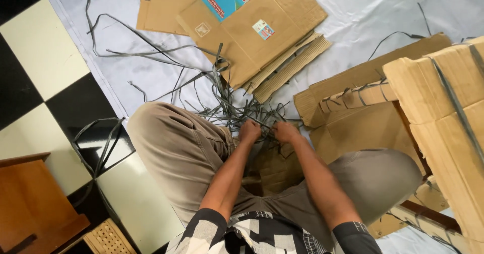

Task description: Packing a wooden chair by securing cardboard sheets to its seat using plastic ties.

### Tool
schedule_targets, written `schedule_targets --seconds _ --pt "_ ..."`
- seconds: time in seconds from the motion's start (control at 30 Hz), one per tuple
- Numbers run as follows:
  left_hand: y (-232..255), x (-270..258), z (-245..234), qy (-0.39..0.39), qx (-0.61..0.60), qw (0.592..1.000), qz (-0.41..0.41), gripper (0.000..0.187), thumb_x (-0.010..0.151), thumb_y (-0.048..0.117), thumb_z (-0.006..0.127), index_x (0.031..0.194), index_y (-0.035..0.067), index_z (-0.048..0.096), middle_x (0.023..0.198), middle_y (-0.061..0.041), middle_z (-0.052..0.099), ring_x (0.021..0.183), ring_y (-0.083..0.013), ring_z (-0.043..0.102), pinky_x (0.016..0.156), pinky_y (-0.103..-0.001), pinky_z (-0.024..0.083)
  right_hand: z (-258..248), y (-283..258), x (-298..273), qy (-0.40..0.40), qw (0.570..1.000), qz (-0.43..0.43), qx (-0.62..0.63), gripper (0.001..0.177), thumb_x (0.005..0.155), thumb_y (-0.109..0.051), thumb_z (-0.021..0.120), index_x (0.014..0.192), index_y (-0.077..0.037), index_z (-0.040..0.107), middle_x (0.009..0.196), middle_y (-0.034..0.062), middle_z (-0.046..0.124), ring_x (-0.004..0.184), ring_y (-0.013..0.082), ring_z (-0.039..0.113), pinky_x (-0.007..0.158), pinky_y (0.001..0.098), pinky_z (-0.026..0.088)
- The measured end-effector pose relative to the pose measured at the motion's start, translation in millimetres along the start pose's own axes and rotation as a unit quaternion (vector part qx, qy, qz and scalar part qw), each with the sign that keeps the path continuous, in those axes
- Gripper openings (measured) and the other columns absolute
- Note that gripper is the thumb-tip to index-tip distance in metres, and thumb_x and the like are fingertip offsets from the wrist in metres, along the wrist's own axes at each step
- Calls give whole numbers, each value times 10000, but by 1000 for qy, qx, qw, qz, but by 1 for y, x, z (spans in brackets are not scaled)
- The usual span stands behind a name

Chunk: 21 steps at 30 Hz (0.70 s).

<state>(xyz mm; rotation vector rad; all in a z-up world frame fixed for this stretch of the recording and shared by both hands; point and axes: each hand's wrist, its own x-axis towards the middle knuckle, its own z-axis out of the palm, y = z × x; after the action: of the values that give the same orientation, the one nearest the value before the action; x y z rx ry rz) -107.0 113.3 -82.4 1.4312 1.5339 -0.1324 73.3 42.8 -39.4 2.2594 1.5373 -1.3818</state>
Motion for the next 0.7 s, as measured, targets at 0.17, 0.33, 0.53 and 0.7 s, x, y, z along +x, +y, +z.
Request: schedule_targets --seconds 0.17,0.33,0.53,0.7 --pt "3 3 -1 -6 -53 999 2 371 919 425 549 949 116 753 975 -187 742 1069 -442 692 929 -542 542 -37 -26 -36 45 987 -52 143 337 929 -267 607 1122 -74 805 1079 253 757 1072 490 670 918 576 541" --pt "8 2 1 3 -146 989 16 369 917 408 604 771 101 748 763 -139 719 861 -410 713 815 -495 534 -37 -21 -41 17 964 -73 253 254 936 -274 662 1061 -117 820 943 145 787 947 319 715 842 474 548" --pt "44 -19 -13 63 -218 974 -4 278 819 421 732 918 169 794 819 -74 781 968 -296 739 852 -401 556 -25 -27 -46 18 844 -4 536 454 855 -129 844 1228 53 659 1091 177 646 905 242 703 763 363 641" --pt "52 -15 7 -9 -384 923 13 249 815 336 838 872 108 757 720 -96 694 665 -186 626 615 -331 537 -15 -4 -35 95 887 -14 453 147 925 -198 754 982 -63 735 745 101 746 664 168 728 556 286 572"
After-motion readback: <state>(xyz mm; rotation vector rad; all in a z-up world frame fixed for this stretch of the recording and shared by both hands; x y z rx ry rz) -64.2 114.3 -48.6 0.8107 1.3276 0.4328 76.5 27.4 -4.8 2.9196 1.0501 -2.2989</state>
